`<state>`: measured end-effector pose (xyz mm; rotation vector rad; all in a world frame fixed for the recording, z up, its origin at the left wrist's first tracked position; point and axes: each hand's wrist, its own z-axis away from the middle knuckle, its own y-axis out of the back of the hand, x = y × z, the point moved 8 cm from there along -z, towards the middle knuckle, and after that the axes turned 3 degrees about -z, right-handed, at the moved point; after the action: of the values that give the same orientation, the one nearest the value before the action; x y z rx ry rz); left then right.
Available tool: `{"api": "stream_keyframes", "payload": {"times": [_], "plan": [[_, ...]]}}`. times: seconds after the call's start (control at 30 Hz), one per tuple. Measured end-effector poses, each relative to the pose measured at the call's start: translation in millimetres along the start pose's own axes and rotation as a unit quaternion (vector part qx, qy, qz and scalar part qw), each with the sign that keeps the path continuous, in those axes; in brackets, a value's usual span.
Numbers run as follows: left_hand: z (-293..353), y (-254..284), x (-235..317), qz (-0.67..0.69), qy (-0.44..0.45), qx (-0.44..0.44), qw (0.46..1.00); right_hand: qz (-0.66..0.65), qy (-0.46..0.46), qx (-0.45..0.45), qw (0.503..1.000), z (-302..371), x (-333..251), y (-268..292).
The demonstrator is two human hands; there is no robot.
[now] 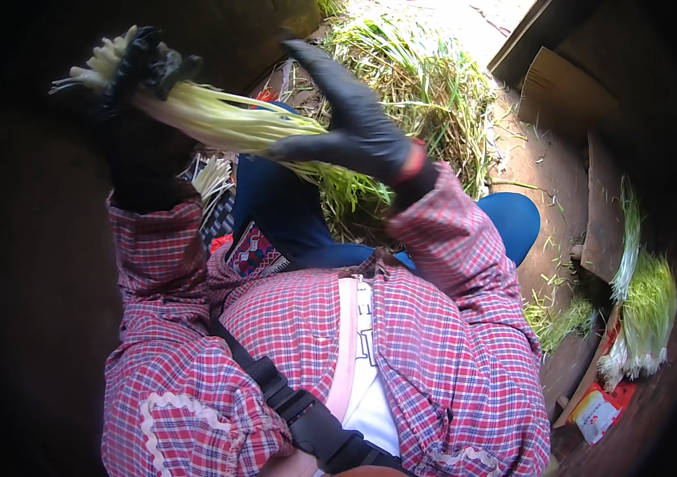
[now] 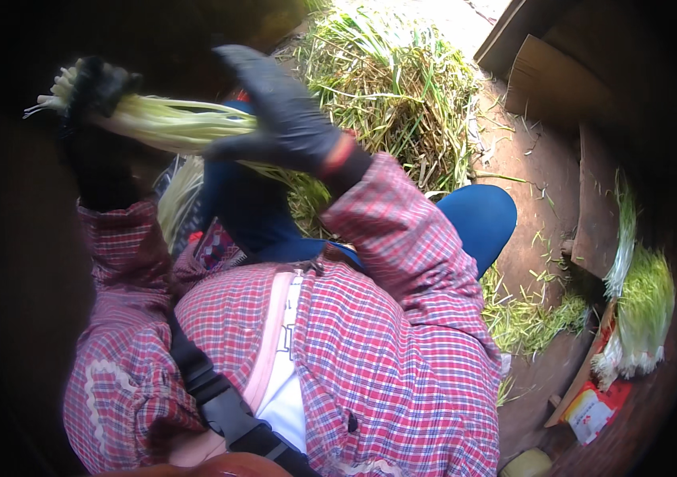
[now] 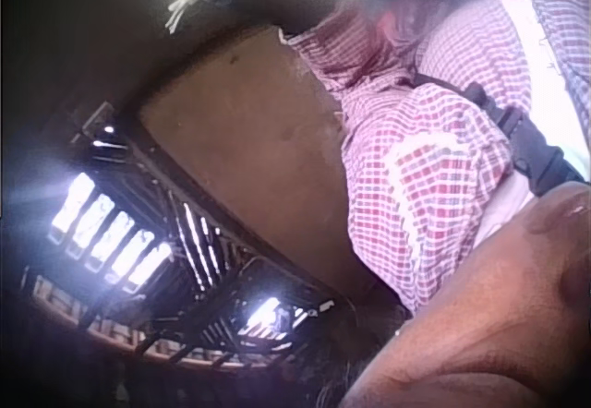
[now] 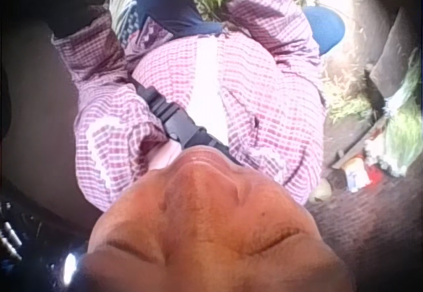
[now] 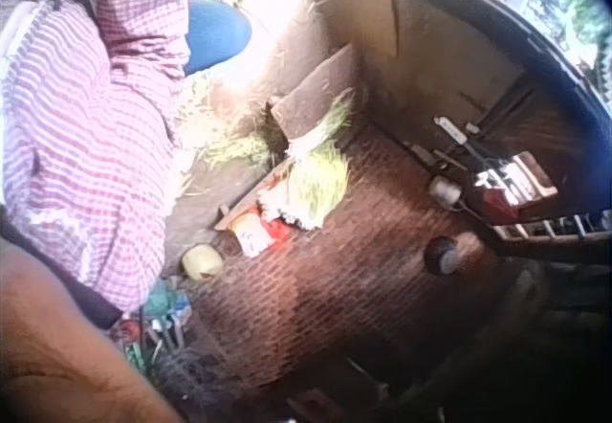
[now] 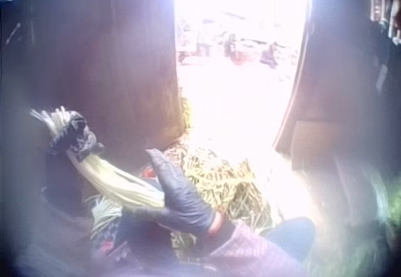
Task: The person sits cross-legged and trims the root ends and outer layers of green onions by hand, separating the cleaned stalks into a bundle. The person repeatedly picks up stalks, snaps off the ends, and sets the trimmed pieces aside.
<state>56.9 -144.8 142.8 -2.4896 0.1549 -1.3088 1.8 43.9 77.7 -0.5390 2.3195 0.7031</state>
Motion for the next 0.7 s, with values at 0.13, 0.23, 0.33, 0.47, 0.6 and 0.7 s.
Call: {"api": "stream_keyframes", "payload": {"times": [0.13,0.23,0.33,0.47,0.6,0.7], "plan": [[5.6,-9.3,-21.1,-0.024,-0.034,0.102,0.994,0.092,0.041,0.076,0.992,-48.3,-23.6,-31.0],[17.7,-4.1,-33.7,-0.106,0.011,0.199,0.974,0.282,0.105,0.107,0.947,-61.8,-31.4,-29.8],[21.5,-14.5,-51.1,-0.077,0.02,0.15,0.985,0.41,0.134,0.083,0.898,-63.1,-31.4,-43.4],[20.7,21.2,-20.4,-0.294,-0.057,0.116,0.947,0.311,0.106,0.136,0.935,-20.7,2.0,-57.5],[18.1,118.7,36.7,0.043,0.051,0.05,0.996,0.248,-0.093,0.018,0.964,84.1,118.8,-48.7],[23.1,182.7,109.4,-0.034,0.037,-0.02,0.999,0.277,-0.358,-0.163,0.877,182.4,215.2,-44.2]]}}
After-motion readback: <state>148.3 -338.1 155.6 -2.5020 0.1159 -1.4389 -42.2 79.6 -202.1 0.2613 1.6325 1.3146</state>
